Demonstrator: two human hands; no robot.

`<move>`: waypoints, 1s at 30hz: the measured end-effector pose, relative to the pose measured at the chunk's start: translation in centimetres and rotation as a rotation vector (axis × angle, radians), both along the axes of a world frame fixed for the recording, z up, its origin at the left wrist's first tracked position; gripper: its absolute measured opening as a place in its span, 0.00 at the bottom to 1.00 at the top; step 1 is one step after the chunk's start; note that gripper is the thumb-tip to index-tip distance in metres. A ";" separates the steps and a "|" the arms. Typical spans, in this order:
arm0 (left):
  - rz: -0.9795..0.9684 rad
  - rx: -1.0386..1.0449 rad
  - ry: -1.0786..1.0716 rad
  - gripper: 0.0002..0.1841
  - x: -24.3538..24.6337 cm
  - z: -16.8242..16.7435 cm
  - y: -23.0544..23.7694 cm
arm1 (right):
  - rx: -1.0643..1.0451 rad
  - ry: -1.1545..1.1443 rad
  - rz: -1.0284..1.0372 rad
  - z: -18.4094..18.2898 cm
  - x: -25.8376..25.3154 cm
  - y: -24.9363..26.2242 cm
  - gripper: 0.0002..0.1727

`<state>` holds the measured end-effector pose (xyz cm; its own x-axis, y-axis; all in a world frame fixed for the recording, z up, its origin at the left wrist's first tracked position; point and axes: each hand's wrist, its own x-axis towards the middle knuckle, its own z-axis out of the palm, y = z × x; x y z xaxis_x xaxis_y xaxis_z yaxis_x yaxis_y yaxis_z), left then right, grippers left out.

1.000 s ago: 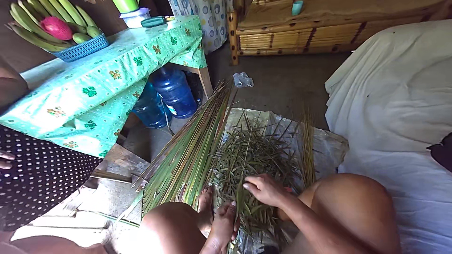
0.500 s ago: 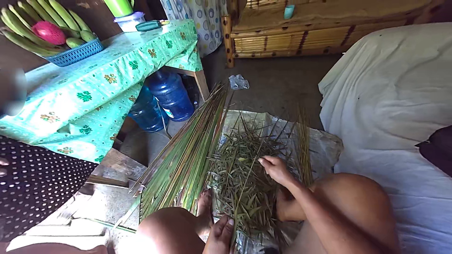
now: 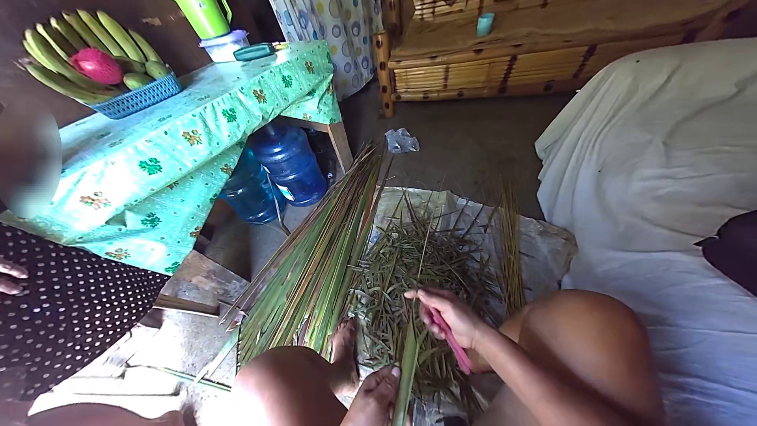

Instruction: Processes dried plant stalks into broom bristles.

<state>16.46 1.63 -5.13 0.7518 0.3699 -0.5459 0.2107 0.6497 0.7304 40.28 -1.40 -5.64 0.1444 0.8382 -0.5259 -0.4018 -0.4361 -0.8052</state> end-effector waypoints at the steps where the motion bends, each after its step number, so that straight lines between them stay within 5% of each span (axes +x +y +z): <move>1: 0.002 -0.015 -0.018 0.18 -0.2 -0.1 -0.1 | 0.014 -0.040 -0.005 0.0 0.4 0.1 0.21; 7: 0.186 -0.026 0.033 0.18 0.6 -0.4 0.8 | 0.350 -0.470 0.474 -0.6 -2.6 -2.3 0.18; 10: 0.213 -0.039 0.016 0.18 0.8 -0.5 0.6 | 0.540 -0.828 0.549 -1.1 -3.5 -2.5 0.20; 14: 0.179 -0.049 0.028 0.16 0.7 -0.1 0.5 | 0.383 -1.050 0.521 -1.6 -1.2 -1.1 0.20; 21: 0.202 0.020 0.061 0.16 1.0 0.0 0.6 | 0.237 -1.138 0.586 -1.2 0.0 0.6 0.20; 25: 0.172 0.069 0.080 0.15 0.6 -0.2 0.2 | 0.053 -1.083 0.432 -0.9 2.1 1.1 0.23; 30: 0.138 0.130 0.084 0.16 0.7 -0.4 0.1 | -0.032 -0.624 0.156 0.0 2.9 0.7 0.19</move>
